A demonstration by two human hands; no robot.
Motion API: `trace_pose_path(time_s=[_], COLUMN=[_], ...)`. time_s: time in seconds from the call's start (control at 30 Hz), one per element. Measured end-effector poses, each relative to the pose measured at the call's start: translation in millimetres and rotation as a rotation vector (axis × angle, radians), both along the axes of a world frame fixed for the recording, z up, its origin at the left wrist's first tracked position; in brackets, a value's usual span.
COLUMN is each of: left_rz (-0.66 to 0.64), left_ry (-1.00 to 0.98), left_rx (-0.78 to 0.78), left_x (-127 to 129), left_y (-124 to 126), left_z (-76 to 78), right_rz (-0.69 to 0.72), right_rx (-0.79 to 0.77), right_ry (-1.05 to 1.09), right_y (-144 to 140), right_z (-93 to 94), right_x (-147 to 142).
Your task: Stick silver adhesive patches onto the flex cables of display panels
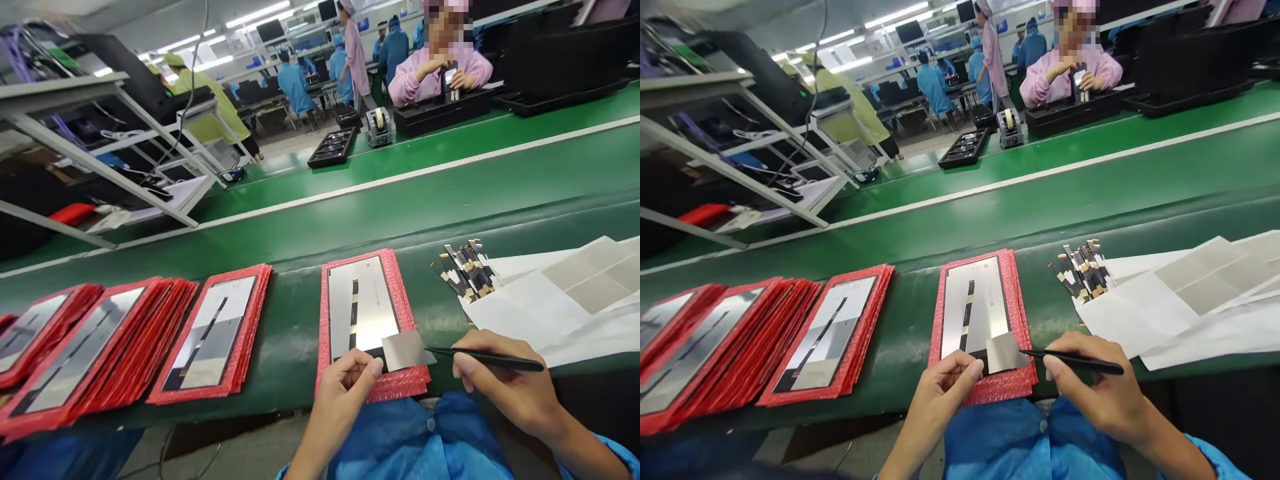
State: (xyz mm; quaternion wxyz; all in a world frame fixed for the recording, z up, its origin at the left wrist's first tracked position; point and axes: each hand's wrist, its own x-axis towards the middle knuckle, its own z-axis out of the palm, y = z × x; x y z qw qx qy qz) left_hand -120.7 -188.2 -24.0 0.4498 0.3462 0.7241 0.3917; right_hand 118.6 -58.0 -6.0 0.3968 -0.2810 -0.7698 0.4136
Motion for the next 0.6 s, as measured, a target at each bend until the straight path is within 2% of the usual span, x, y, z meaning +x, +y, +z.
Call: trace_pose_path(time_s=[0.07,0.17,0.43,0.6], left_rz=[0.030,0.036,-0.013,0.018], left_ry=[-0.013,-0.057,-0.118,-0.093], left_rx=[-0.002,0.006,-0.053,-0.077], left_x=[-1.0,0.9,12.3,9.9], left_y=[-3.7,-6.2,-2.3,-6.6], left_z=[-1.1,-1.7,1.7,4.2], right_rz=[0.023,0.044,0.062,0.040], right_rx=[-0.085,-0.129,-0.197,-0.224], right_ry=[-0.045,-0.070,0.056,0.061], right_y=[-2.0,-6.0,-11.9,-10.3], right_z=[-8.6,-13.8,-7.1,-9.4], right_x=[-0.8,-1.4,-2.3,-6.7])
